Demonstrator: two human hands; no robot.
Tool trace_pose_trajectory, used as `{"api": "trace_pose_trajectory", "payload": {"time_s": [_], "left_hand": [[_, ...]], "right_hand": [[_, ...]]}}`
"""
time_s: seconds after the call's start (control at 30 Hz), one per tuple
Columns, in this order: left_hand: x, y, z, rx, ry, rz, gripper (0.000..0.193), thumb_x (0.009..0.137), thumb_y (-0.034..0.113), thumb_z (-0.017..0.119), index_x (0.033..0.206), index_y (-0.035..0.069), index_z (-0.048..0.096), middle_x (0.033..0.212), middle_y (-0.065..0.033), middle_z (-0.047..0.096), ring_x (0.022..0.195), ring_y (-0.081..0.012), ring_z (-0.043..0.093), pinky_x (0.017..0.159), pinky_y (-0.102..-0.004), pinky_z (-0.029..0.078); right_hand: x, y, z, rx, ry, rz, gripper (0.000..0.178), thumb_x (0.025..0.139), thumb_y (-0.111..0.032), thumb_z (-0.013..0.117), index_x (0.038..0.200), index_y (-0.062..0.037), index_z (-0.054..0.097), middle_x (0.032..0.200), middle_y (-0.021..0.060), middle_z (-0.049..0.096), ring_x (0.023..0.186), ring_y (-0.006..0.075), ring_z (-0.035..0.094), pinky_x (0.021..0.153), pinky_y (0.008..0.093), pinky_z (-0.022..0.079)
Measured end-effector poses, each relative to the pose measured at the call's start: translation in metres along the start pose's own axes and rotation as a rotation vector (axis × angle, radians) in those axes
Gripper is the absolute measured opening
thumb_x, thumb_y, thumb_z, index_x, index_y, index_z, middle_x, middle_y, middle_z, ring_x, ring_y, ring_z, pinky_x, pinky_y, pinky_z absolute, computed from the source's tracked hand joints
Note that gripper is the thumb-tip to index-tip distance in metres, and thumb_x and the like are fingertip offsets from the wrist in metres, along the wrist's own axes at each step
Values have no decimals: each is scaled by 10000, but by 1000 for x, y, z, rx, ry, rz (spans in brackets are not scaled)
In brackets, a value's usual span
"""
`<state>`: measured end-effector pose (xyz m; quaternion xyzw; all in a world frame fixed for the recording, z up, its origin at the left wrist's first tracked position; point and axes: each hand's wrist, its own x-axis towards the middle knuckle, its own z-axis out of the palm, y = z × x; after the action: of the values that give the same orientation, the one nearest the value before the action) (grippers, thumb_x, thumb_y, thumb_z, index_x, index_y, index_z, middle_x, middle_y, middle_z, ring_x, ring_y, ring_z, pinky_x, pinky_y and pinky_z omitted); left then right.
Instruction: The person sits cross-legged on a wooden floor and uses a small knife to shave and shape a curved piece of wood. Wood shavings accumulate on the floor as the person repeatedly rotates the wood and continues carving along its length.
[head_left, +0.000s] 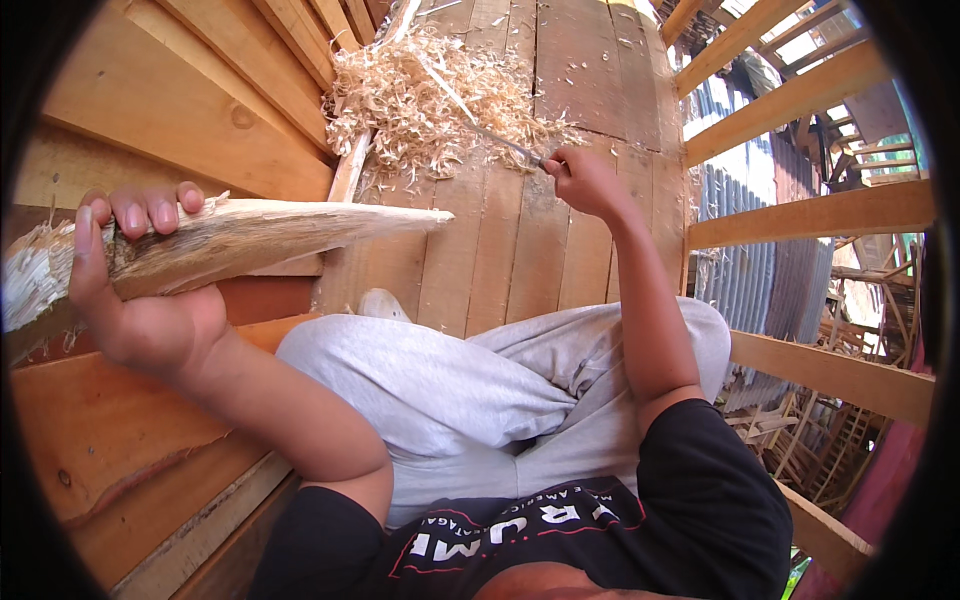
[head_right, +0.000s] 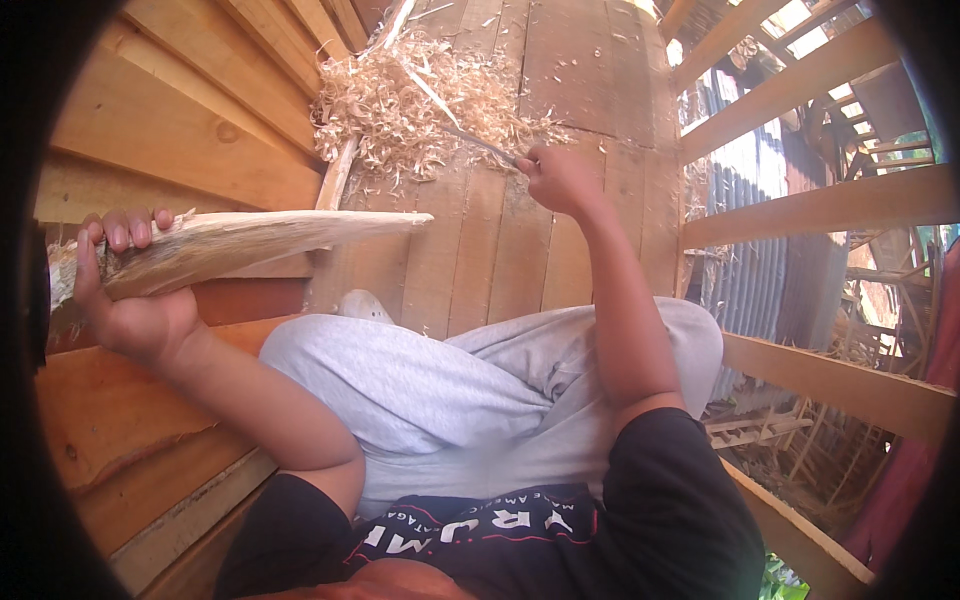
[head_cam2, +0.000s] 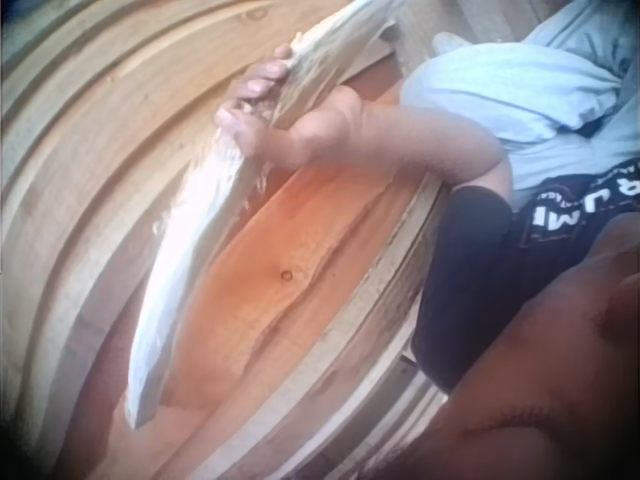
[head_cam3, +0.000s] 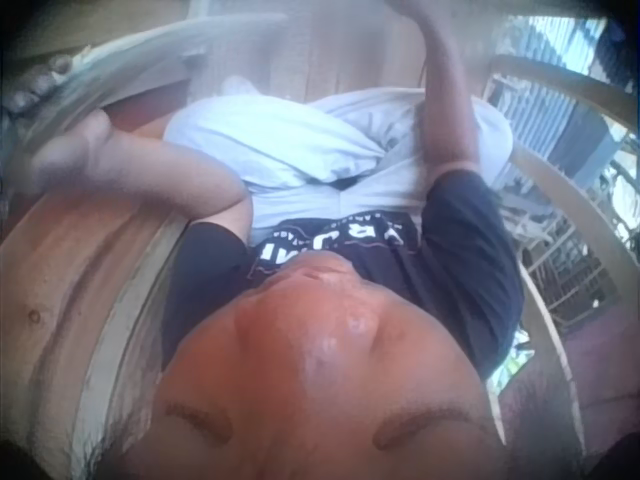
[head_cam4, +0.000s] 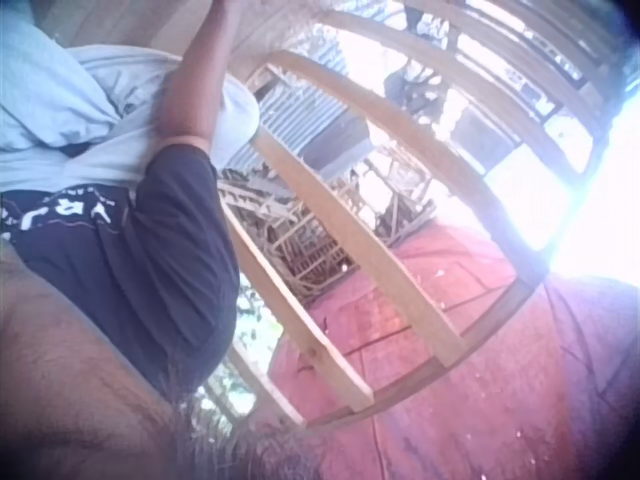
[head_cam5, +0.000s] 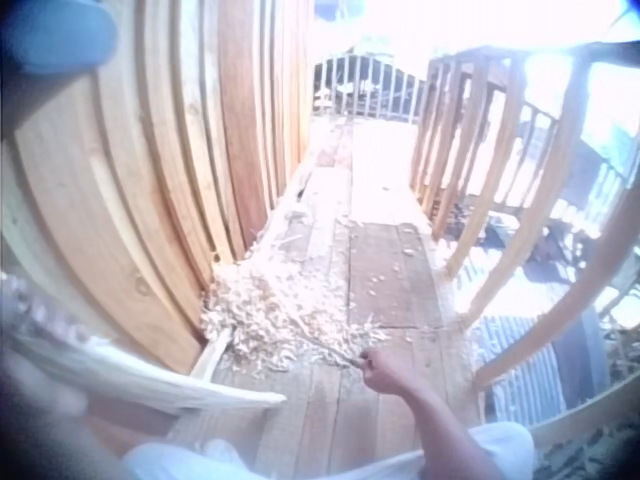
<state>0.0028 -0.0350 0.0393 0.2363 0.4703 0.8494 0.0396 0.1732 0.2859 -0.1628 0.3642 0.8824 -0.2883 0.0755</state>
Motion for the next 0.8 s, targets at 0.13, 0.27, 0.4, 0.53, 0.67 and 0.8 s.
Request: {"api": "trace_pose_trajectory", "payload": {"time_s": [0.13, 0.27, 0.4, 0.53, 0.67, 0.8], "left_hand": [[0, -19, 10, -45, -61, -23, 207, 854, 299, 579, 895, 102, 534, 756, -26, 456, 712, -173, 467, 763, -404, 420], [1, -45, 18, -69, -145, 20, 200, 863, 295, 566, 919, 106, 533, 758, -25, 469, 706, -176, 471, 758, -406, 424], [5, -53, 9, -218, -426, 13, 188, 871, 292, 563, 940, 123, 523, 763, -9, 490, 703, -166, 478, 747, -392, 412], [3, -55, 9, -244, -525, 37, 170, 869, 287, 577, 941, 140, 530, 763, 11, 499, 702, -148, 473, 739, -368, 396], [6, -56, 19, -177, -337, 48, 168, 876, 286, 573, 948, 138, 534, 763, 8, 501, 699, -141, 472, 733, -359, 403], [11, -57, 16, -160, -259, 63, 170, 878, 294, 567, 933, 135, 536, 750, 3, 491, 683, -142, 471, 725, -364, 413]], "right_hand": [[-10, -21, 28, 393, -135, -211, 266, 994, -214, 464, 900, 10, 574, 759, 59, 629, 664, 150, 534, 645, 326, 444], [-5, -33, 81, 306, -147, -190, 372, 992, -276, 436, 913, 44, 607, 736, 182, 618, 685, 324, 577, 682, 412, 455], [0, -27, 108, 191, -81, -83, 448, 999, -304, 404, 847, 70, 597, 726, 275, 590, 719, 445, 579, 701, 480, 443], [-51, -95, 49, 488, -77, -339, 445, 1005, -287, 393, 822, 76, 573, 717, 291, 575, 694, 454, 562, 664, 496, 422], [-34, -68, 72, 514, -44, -352, 416, 1000, -258, 399, 814, 75, 567, 693, 291, 567, 660, 468, 543, 629, 502, 414], [-32, -72, 75, 387, 31, -354, 374, 985, -238, 429, 823, 61, 587, 682, 288, 571, 637, 467, 542, 607, 501, 421]]}}
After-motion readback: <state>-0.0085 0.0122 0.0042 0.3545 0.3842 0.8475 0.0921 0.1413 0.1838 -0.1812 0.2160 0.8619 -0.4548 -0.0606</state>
